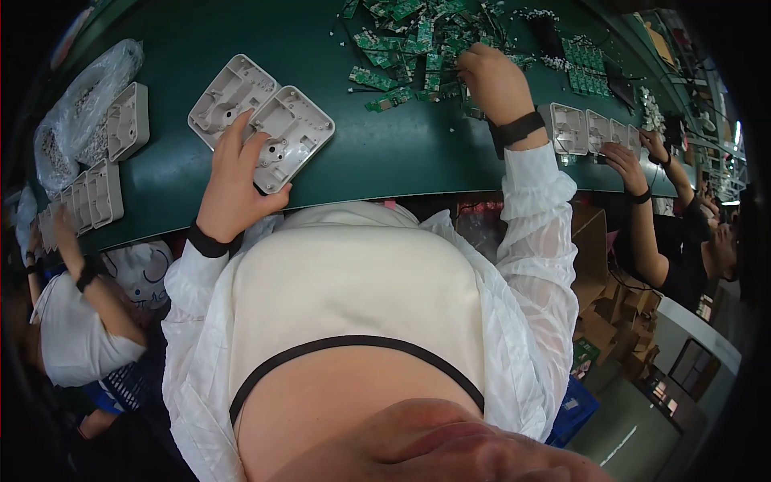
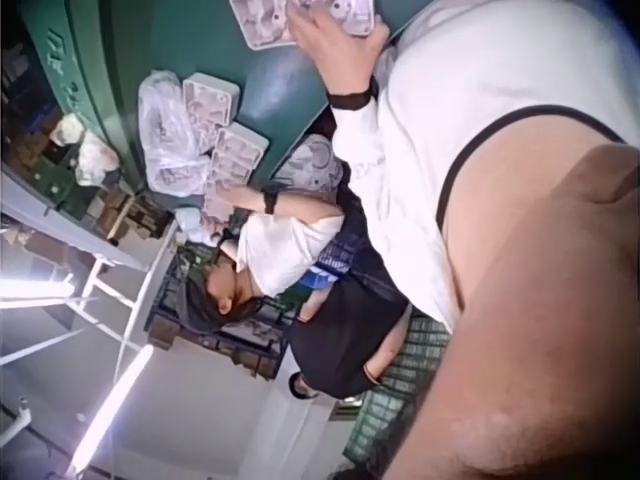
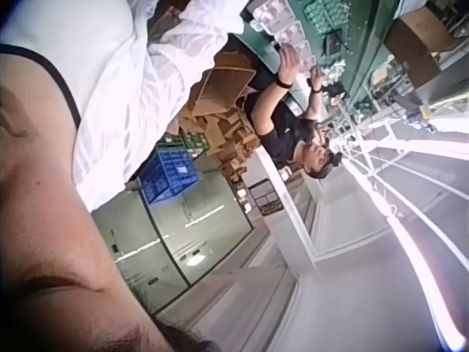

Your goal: The person picks up a wire from a bundle, connects it to a circuit board, and then places the circuit board into a plastic housing. They thread the wire through the housing and set the completed assembly on the table.

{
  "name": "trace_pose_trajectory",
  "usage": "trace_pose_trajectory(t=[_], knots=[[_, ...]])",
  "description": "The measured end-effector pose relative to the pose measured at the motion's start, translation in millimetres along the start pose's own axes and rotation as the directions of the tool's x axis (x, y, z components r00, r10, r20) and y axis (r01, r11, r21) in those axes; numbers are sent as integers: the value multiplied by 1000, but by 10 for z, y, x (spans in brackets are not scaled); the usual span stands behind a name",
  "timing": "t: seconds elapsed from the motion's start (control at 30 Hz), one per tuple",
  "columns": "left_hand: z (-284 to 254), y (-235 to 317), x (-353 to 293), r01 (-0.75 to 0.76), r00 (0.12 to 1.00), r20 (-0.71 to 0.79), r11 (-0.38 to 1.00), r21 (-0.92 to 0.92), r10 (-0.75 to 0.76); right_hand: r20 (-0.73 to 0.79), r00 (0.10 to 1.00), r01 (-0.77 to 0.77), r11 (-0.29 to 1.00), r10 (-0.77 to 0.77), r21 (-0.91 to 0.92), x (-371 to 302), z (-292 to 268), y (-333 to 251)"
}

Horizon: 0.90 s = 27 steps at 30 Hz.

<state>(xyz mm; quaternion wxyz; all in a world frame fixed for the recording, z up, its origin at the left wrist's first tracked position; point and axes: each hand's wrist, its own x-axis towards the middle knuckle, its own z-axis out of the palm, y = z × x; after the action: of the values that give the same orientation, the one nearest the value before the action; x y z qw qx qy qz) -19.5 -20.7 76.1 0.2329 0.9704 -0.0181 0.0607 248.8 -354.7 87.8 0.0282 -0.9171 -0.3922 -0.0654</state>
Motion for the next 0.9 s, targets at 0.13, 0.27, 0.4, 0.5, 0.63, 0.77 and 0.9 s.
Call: trace_pose_trajectory(t=[0.13, 0.27, 0.4, 0.5, 0.63, 0.77, 0.9], knots=[[5, -14, 14, -5, 1000, 0, 1000, -6, 5, -175, 985, 32, 978, 5, 207, -83, -130, 24], [-15, 48, 44, -50, 997, -63, 996, 75, 54, 8, 934, -237, 602, 357, 763, -196, -260, 4], [-89, 216, 115, -134, 987, -79, 989, 64, 139, 540, 831, -310, -699, 130, 645, -294, -50, 162], [-63, 351, 183, -143, 988, -53, 988, 56, 146, 511, 844, -198, -980, -162, 16, -346, -24, 61], [-61, 413, 244, -152, 988, -15, 987, 61, 153, 344, 925, -100, -976, -164, -195, -256, -78, -196], [-39, 370, 254, -133, 990, 60, 991, 35, 130, 260, 962, -83, -996, -86, -24, -145, 155, -374], [14, 312, 240, -105, 993, 53, 994, -32, 106, 470, 873, -117, -992, -129, -55, -82, 218, -457]])
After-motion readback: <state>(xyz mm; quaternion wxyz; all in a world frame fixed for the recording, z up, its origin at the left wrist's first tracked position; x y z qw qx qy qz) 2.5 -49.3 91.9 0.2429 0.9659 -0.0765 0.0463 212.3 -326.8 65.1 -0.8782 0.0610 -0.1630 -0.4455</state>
